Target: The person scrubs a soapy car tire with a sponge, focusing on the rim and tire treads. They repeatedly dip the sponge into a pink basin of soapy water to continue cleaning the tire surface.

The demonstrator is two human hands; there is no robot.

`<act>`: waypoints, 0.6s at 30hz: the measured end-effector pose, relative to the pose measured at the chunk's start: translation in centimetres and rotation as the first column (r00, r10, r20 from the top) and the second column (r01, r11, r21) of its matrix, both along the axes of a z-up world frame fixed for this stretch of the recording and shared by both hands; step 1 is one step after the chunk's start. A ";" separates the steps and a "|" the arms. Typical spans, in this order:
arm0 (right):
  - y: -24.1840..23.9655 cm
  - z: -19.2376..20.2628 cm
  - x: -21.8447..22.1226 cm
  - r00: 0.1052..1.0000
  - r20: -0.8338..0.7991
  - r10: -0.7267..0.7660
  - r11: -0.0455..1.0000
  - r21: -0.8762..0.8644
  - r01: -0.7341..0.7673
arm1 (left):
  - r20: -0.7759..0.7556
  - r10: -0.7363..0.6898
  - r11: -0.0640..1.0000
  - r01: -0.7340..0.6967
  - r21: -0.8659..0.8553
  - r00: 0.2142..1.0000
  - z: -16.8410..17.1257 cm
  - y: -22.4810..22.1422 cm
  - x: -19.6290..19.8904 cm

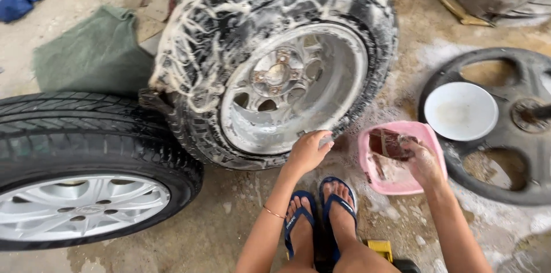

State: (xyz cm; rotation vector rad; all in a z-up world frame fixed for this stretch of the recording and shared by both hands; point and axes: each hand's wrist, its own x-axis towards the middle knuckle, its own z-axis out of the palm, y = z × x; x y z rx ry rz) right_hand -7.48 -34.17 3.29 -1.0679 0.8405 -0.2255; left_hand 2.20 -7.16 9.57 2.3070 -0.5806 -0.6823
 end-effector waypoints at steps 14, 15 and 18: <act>21.8 -4.6 13.0 0.522 -0.641 0.563 -0.404 -0.764 -0.503 | 0.045 0.512 0.763 -0.431 -0.482 0.858 4.7 8.8 -0.2; 22.9 -5.0 12.6 0.515 -0.647 0.563 -0.408 -0.759 -0.507 | 0.037 0.516 0.760 -0.438 -0.481 0.856 4.3 9.0 -0.1; 23.7 -3.8 12.1 0.632 -0.450 0.631 -0.380 -0.890 -0.253 | 0.029 0.461 0.814 -0.409 -0.412 0.887 3.5 9.8 -0.3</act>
